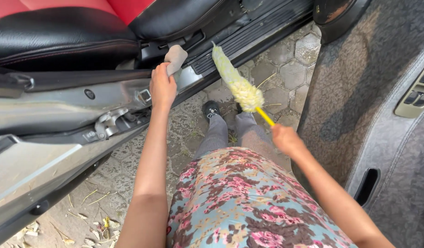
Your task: Cleaning the seats and door panels of a car using a duster and a cloth.
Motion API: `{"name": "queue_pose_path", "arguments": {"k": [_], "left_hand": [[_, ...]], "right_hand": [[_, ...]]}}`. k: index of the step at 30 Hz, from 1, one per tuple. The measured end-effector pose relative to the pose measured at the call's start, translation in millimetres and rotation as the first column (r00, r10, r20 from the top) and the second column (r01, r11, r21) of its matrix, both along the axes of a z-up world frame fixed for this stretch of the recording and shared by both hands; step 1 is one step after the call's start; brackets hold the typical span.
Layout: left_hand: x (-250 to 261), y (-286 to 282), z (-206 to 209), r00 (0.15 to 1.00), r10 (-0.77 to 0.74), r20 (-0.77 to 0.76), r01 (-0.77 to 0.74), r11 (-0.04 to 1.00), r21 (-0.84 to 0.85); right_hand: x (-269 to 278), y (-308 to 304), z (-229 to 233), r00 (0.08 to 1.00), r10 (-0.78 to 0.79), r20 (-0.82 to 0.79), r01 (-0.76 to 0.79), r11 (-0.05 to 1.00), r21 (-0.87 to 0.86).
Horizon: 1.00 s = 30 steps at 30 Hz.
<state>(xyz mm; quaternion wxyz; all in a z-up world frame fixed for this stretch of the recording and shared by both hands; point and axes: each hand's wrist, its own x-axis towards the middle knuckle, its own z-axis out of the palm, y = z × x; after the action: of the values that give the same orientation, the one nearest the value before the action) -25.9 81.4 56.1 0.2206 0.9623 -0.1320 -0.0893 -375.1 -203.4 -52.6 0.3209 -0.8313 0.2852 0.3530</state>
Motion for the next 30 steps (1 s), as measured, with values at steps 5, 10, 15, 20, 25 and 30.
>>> {"name": "queue_pose_path", "arguments": {"k": [5, 10, 15, 20, 25, 30], "left_hand": [[-2.2, 0.4, 7.8, 1.0, 0.009, -0.012, -0.009, 1.0, -0.025], [-3.6, -2.2, 2.5, 1.0, 0.018, -0.008, -0.018, 0.999, -0.03], [-5.2, -5.4, 5.6, 0.997, 0.044, -0.06, -0.046, 0.998, -0.034], [-6.0, -9.9, -1.1, 0.997, 0.011, -0.07, -0.013, 0.999, -0.039], [-6.7, -15.1, 2.4, 0.996, -0.007, -0.094, 0.002, 0.999, -0.052], [-4.4, -21.5, -13.2, 0.995, -0.035, -0.09, 0.028, 0.996, -0.081]], "right_hand": [[13.0, -64.6, -0.9, 0.984, -0.128, 0.127, 0.148, 0.976, -0.16], [4.9, -19.7, -30.6, 0.972, -0.096, 0.215, 0.119, 0.988, -0.096], [17.3, 16.0, 36.0, 0.998, 0.062, 0.017, -0.062, 0.998, -0.016], [27.5, -69.3, 29.2, 1.0, 0.001, 0.002, 0.0, 0.976, -0.216], [8.1, -103.5, -2.9, 0.994, -0.104, 0.035, 0.109, 0.96, -0.259], [15.9, -39.5, 2.0, 0.98, -0.177, 0.091, 0.189, 0.971, -0.146]]}}
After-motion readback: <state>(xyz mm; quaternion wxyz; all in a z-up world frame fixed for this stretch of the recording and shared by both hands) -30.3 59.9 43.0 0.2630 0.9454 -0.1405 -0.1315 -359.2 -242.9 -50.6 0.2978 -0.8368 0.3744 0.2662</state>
